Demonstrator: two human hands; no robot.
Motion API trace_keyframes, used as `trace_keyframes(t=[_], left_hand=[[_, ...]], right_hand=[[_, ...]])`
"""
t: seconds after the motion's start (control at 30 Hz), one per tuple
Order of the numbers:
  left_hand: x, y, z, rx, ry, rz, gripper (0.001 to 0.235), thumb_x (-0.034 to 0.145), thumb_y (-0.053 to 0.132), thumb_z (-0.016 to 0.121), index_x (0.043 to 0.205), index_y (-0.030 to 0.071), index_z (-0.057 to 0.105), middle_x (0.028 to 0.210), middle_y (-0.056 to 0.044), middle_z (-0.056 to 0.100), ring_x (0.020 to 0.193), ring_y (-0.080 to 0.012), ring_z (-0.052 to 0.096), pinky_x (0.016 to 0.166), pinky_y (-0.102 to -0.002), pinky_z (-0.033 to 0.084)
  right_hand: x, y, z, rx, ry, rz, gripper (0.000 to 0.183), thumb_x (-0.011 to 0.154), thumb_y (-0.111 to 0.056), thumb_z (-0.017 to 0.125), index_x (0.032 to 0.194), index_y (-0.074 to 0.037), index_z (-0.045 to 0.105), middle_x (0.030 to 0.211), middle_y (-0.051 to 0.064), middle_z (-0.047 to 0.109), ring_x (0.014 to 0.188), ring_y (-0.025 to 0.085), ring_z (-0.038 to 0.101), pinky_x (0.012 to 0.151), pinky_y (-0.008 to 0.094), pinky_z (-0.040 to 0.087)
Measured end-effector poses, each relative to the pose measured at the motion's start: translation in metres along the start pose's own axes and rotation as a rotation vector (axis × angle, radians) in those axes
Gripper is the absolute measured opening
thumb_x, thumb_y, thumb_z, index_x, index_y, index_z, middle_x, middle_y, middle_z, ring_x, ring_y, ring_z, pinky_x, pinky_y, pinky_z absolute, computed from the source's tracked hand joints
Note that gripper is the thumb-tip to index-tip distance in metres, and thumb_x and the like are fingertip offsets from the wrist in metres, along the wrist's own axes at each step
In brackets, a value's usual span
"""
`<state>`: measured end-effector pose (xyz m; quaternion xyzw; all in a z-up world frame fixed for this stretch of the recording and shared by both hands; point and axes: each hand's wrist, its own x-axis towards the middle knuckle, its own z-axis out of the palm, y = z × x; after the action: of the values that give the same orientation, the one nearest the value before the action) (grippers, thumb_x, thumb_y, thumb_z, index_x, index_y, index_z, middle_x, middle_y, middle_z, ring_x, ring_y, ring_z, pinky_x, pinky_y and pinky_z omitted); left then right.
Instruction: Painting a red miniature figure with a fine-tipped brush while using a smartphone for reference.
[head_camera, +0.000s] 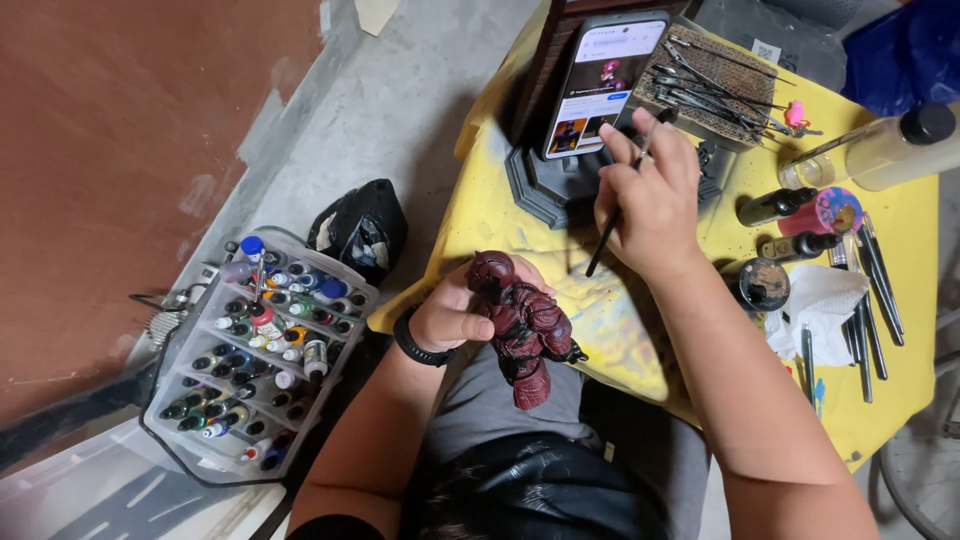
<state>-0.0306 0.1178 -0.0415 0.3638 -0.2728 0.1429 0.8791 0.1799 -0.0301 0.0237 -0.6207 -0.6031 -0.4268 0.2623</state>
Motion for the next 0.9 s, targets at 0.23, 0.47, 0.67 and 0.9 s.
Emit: trace_keyframes(t=[0.23,0.47,0.67,0.9], left_hand=[[-0.002,-0.002,-0.005,0.021,-0.012,-0.013,0.062,0.079,0.016,0.078,0.127,-0.013,0.051,0.114,-0.03,0.057,0.111,-0.0347,0.056,0.091,-0.043,0.051],[-0.001,0.017,0.002,0.179,-0.064,-0.098,0.052,0.091,0.031,0.074,0.128,0.0,0.056,0.126,-0.019,0.06,0.123,-0.0324,0.058,0.109,-0.049,0.047],[-0.001,0.019,0.001,0.177,-0.089,-0.11,0.052,0.092,0.03,0.073,0.131,0.001,0.054,0.129,-0.017,0.058,0.124,-0.0296,0.057,0.11,-0.047,0.046],[0.001,0.018,0.003,0.186,-0.089,-0.085,0.048,0.092,0.029,0.073,0.129,0.003,0.055,0.127,-0.017,0.06,0.124,-0.0321,0.058,0.111,-0.049,0.046]], right_hand=[[-0.004,0.0,0.007,-0.033,-0.05,0.002,0.013,0.095,0.001,0.063,0.106,-0.004,0.063,0.14,0.019,0.075,0.133,0.05,0.062,0.111,0.063,0.044],[0.001,0.005,-0.001,0.056,-0.199,0.132,0.015,0.104,0.003,0.055,0.116,0.001,0.063,0.157,0.021,0.056,0.152,0.047,0.038,0.121,0.074,0.036],[0.0,0.002,-0.007,0.09,-0.135,0.155,0.017,0.1,0.006,0.05,0.113,0.002,0.06,0.152,0.024,0.06,0.149,0.05,0.043,0.118,0.072,0.038],[-0.002,-0.005,-0.009,0.087,-0.175,0.094,0.013,0.104,0.001,0.051,0.111,0.001,0.062,0.149,0.019,0.064,0.146,0.048,0.047,0.111,0.071,0.043]])
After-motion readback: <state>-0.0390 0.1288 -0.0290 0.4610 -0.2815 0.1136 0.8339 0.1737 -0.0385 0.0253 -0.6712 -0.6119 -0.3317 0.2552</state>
